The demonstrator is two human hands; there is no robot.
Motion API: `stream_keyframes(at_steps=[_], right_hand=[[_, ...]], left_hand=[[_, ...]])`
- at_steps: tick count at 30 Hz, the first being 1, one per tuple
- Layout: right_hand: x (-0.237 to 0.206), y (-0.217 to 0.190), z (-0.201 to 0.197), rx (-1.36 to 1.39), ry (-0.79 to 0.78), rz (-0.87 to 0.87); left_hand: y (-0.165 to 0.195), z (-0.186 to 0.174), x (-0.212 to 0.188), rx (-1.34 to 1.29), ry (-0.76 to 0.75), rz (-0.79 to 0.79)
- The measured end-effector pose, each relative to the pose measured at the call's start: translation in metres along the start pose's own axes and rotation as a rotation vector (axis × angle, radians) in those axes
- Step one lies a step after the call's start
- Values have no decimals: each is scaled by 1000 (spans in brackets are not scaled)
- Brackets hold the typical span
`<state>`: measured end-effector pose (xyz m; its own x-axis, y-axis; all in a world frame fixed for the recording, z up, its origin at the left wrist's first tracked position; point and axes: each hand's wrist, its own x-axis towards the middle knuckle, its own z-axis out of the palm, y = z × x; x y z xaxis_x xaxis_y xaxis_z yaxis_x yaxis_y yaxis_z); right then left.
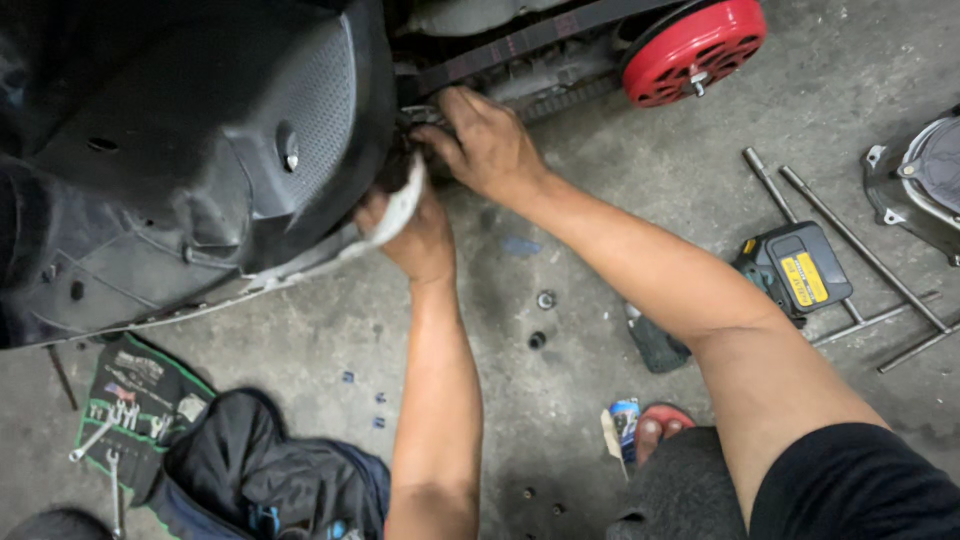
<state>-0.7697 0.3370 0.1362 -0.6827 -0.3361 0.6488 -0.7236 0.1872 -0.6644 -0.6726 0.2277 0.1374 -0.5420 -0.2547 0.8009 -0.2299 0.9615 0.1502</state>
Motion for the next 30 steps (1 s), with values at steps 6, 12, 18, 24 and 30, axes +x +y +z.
stream_keyframes(at_steps=[6,12,18,24,30], right_hand=[[-2,-1,2,-3,20,-81],[-1,-2,3,-29,12,-77],[-1,-10,5,-35,30,-74],[2,-8,5,-30,23,-94],[5,-11,3,-59,-1,-62]], left_hand=[[5,2,3,-460,18,-377],[-11,15,-2,-720,32,-517],[-27,22,-7,-582,39,-478],[-31,22,-12,-554,-39,-495],[-40,30,-8,-426,10,-371]])
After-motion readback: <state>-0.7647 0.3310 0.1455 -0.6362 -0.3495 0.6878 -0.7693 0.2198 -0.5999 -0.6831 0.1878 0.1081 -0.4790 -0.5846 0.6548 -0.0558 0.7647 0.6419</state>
